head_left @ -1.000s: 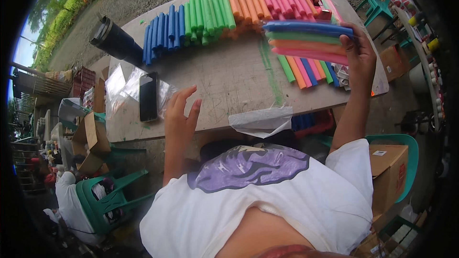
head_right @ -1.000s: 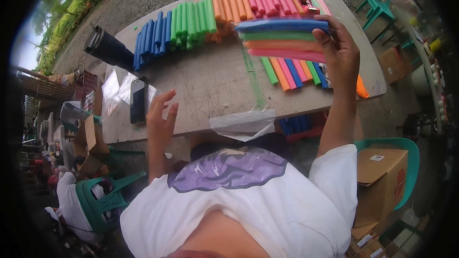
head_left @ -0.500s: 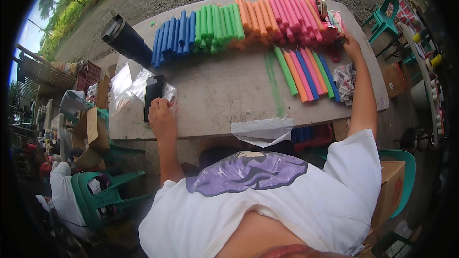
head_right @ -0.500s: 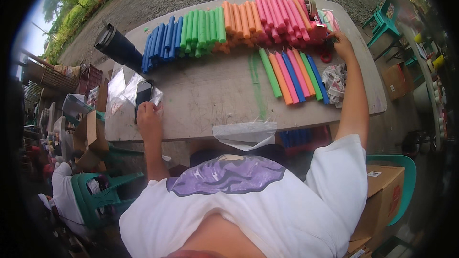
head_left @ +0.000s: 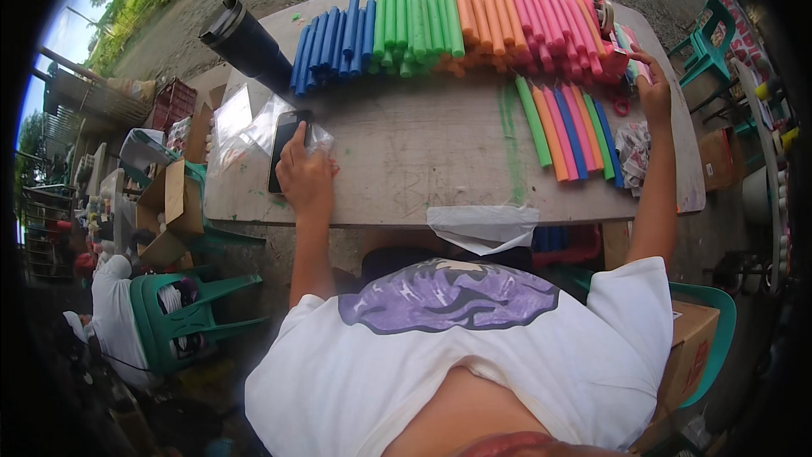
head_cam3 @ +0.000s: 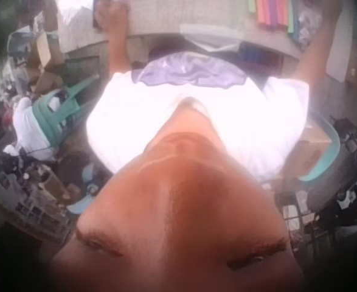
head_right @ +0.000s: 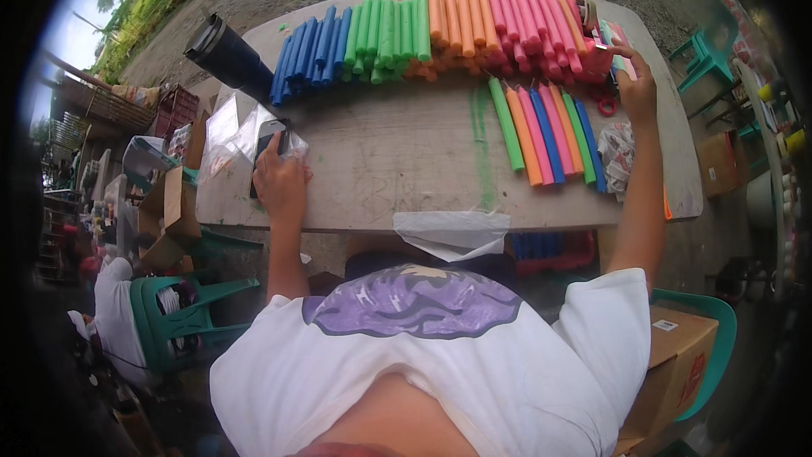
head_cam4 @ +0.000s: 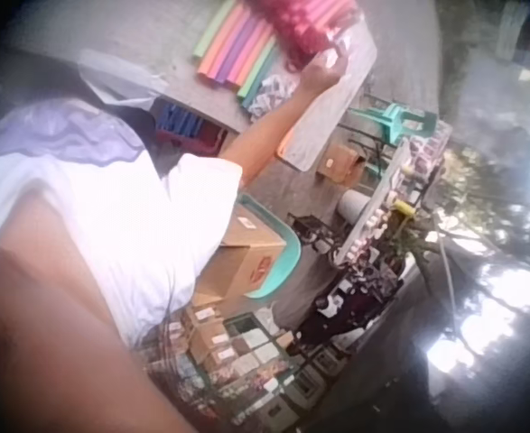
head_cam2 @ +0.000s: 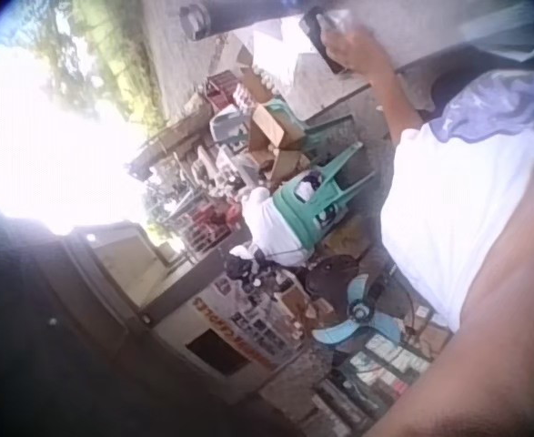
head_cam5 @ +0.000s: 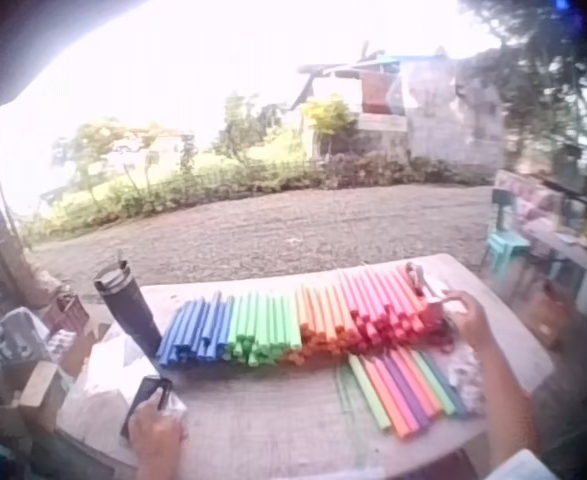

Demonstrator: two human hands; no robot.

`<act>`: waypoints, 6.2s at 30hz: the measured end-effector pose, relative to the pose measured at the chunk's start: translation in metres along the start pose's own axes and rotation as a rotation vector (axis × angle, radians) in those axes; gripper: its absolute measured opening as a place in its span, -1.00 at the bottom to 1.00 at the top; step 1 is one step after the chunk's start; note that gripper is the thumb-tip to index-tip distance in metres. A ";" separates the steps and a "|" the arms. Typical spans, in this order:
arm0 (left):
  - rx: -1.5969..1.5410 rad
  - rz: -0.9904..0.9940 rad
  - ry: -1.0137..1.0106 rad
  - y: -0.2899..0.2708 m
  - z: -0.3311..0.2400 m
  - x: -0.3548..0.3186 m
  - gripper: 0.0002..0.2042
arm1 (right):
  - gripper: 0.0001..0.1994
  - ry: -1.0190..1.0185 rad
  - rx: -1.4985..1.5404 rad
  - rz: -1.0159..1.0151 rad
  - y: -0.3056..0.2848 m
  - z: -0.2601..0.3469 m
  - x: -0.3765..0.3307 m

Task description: The person gathers and bundles colorful cylindrical candles on a table, then uses a plastic bag and scissors to trim and arrange them into small multi-colored sets. The person repeatedly picks, aligns, and cuts the candles, placing finished bundles on the table.

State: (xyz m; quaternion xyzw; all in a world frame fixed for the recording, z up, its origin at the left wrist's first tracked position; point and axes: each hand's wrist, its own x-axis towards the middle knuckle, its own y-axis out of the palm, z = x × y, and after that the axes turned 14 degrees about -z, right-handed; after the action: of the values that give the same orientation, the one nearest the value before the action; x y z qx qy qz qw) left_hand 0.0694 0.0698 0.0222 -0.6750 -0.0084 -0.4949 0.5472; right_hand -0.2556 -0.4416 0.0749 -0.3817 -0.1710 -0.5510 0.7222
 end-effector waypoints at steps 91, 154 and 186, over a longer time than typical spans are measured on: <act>-1.369 0.391 0.227 -0.103 -0.060 0.010 -0.78 | -0.53 -0.146 -0.595 0.113 0.060 0.174 -0.194; -1.122 0.341 0.393 -0.130 -0.077 0.013 -0.77 | -0.86 -0.201 0.438 0.142 0.078 0.254 -0.185; -1.172 0.397 0.250 -0.119 -0.074 -0.001 -0.74 | -0.84 0.194 0.592 -0.125 0.053 0.230 -0.183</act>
State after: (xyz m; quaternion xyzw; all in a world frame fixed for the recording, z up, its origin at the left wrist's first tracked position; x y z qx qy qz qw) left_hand -0.0455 0.0629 0.1016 -0.7885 0.4533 -0.3816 0.1649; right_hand -0.2273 -0.1439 0.0830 -0.0895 -0.2772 -0.5543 0.7797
